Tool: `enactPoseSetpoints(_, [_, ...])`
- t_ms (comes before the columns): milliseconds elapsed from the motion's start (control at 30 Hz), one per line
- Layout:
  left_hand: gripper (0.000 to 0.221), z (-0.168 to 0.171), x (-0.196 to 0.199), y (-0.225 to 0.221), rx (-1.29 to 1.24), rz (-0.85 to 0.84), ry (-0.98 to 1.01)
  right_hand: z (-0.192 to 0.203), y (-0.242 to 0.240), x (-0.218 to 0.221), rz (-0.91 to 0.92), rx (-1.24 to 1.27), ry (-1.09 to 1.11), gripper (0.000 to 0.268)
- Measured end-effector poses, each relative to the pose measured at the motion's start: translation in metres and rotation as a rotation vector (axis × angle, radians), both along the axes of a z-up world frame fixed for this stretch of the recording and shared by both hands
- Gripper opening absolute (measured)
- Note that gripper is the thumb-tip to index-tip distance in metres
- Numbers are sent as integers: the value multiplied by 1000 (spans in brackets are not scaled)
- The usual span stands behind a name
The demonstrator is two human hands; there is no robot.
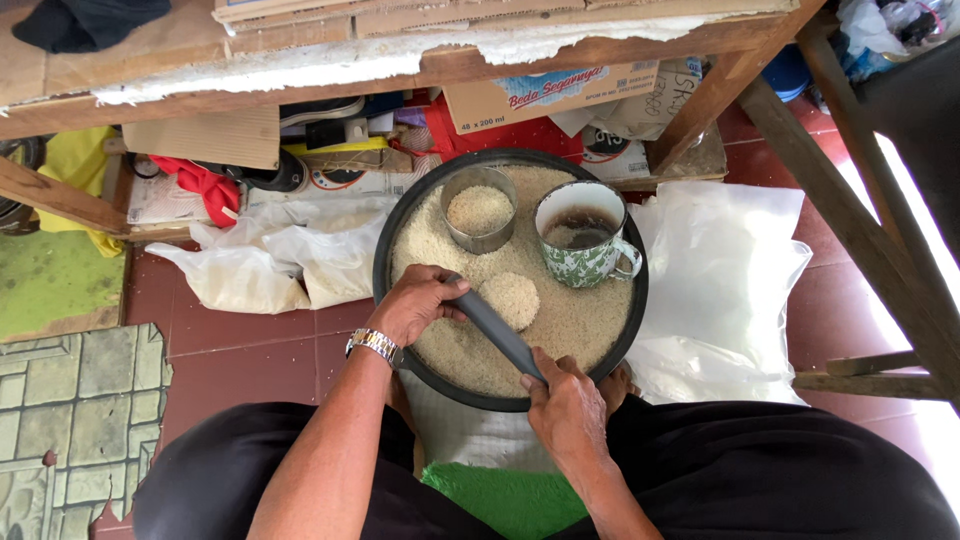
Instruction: The person fills small plastic bags with rice by scooping the rice from a large container using a metal cup and then seals the bags.
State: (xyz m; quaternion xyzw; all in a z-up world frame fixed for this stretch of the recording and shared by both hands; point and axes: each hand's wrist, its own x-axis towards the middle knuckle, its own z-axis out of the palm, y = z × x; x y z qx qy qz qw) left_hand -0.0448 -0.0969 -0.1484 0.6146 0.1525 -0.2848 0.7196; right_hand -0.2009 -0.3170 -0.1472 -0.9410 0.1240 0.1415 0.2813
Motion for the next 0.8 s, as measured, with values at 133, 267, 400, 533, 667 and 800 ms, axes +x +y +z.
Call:
enactPoseSetpoints(133, [13,-9,3,3,3,14,12,4,1,5,-61,34,45,47])
enactPoseSetpoints(267, [17,-4,2,-5,102,-12,-54,6,-2,9,-65,-39,8,46])
enactPoseSetpoints(400, [19,2,2,-18,188,-6,-98,14,-8,15,-98,-78,6,47])
enactPoseSetpoints(533, [19,-2,1,-29,150,-9,-134,14,-15,20,-108,-93,-3,47])
enactPoseSetpoints(667, [31,-30,6,-35,159,43,-228,29,-19,28,-133,-115,48,46])
enactPoseSetpoints(800, [45,-23,5,-38,252,31,-284,29,-26,36,-154,-103,97,45])
